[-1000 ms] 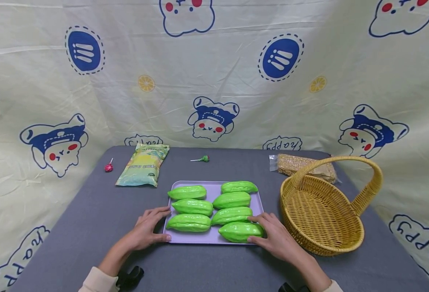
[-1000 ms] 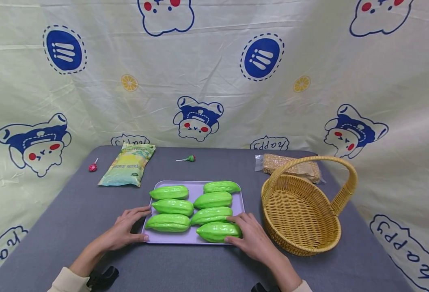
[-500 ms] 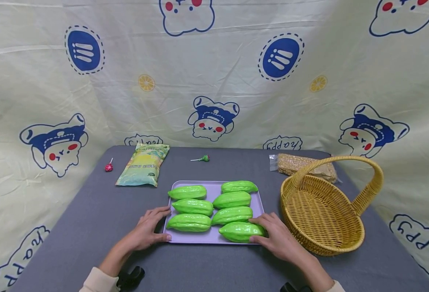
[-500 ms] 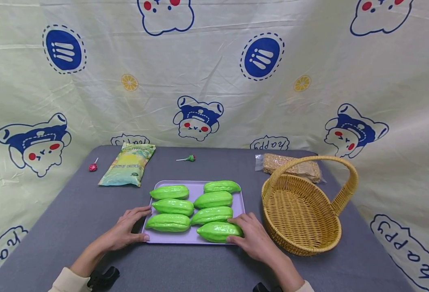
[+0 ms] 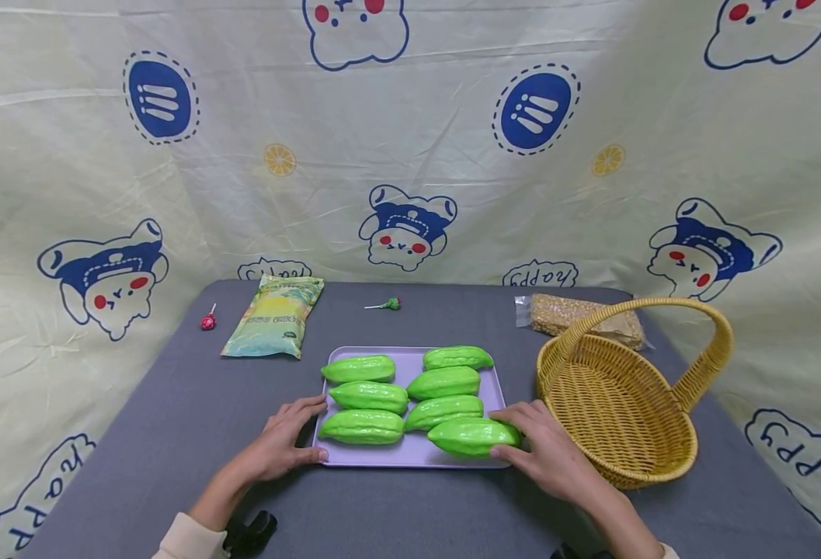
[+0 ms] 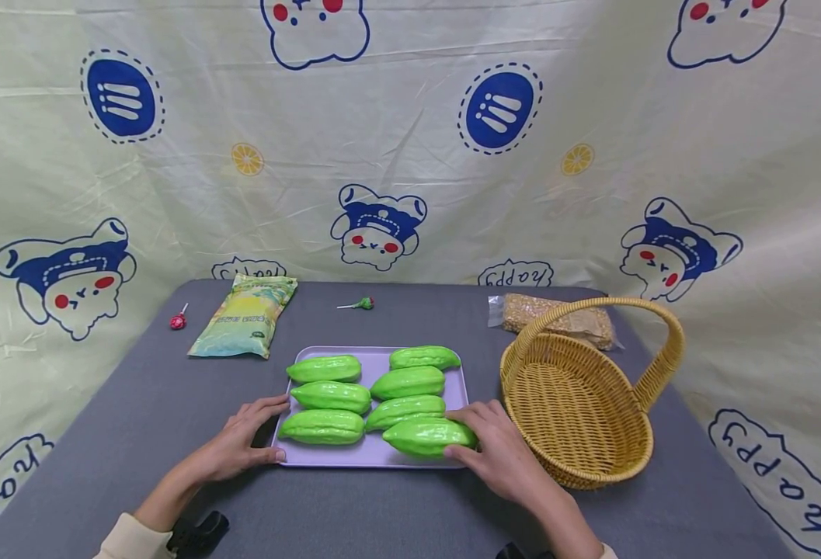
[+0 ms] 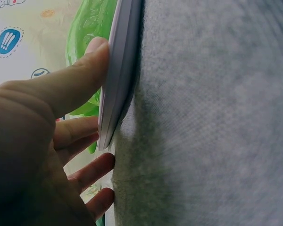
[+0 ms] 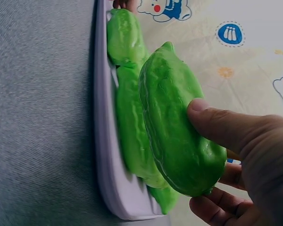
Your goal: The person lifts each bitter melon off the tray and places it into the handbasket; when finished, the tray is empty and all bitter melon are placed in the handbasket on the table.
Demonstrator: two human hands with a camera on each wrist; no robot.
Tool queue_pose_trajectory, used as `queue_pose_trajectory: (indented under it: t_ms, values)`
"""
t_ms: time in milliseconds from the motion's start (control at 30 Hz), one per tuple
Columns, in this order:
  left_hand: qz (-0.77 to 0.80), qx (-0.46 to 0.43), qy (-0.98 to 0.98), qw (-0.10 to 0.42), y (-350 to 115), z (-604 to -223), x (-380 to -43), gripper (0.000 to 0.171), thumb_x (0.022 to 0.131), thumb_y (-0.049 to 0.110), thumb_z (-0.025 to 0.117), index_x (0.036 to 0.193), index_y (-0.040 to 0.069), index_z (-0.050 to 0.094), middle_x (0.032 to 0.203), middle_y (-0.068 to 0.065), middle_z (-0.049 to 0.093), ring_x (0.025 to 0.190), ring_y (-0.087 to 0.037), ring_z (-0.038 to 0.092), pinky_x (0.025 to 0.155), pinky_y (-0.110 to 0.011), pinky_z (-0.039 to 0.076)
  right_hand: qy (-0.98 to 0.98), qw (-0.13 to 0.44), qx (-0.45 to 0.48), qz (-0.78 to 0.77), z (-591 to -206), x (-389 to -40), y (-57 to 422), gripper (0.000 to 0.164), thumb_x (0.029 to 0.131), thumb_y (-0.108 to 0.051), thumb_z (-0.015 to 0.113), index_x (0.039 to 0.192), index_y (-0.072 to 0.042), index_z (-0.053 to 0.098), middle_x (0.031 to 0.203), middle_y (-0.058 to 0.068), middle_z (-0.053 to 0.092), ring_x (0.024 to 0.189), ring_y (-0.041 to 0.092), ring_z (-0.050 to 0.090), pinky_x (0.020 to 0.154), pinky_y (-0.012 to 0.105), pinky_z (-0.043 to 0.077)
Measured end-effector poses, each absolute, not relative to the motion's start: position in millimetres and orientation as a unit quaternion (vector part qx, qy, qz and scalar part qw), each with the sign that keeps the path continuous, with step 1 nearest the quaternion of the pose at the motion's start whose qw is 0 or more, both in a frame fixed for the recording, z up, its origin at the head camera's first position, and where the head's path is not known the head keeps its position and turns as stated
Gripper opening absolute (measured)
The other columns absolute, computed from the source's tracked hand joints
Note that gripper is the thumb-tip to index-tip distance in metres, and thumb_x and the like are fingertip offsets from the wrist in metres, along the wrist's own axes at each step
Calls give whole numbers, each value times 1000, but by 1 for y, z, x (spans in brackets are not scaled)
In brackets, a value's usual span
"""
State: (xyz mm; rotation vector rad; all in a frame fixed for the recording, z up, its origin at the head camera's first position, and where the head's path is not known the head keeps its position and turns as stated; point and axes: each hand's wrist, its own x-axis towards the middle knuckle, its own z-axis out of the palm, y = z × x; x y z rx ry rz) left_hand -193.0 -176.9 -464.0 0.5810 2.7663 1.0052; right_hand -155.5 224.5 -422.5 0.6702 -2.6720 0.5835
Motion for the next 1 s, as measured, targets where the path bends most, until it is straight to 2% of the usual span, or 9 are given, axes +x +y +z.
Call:
queue_pose_trajectory:
  t_ms: [233, 533, 1000]
  values:
    - [331, 197, 921, 64, -177, -464, -193, 75, 76, 36, 75, 138, 6, 45, 148, -10, 39, 131, -33, 35, 100, -60, 26, -926, 183, 241, 224, -410, -149, 233, 43, 70, -26, 81, 110, -17, 67, 102, -10, 64, 89, 0, 43, 72, 24, 39]
    - [328, 200, 921, 60, -177, -464, -193, 75, 76, 36, 76, 138, 5, 46, 147, -10, 39, 131, -33, 36, 100, -59, 26, -920, 232, 240, 204, -394, -142, 250, 50, 64, -20, 84, 111, -15, 67, 104, -5, 65, 94, 3, 44, 76, 25, 39]
    - [340, 190, 918, 73, -177, -463, -193, 77, 76, 37, 75, 139, 6, 45, 149, -10, 38, 132, -33, 34, 102, -59, 24, -926, 255, 196, 198, -377, -132, 283, 46, 68, -20, 83, 111, -14, 66, 104, -1, 65, 93, -3, 37, 76, 19, 31]
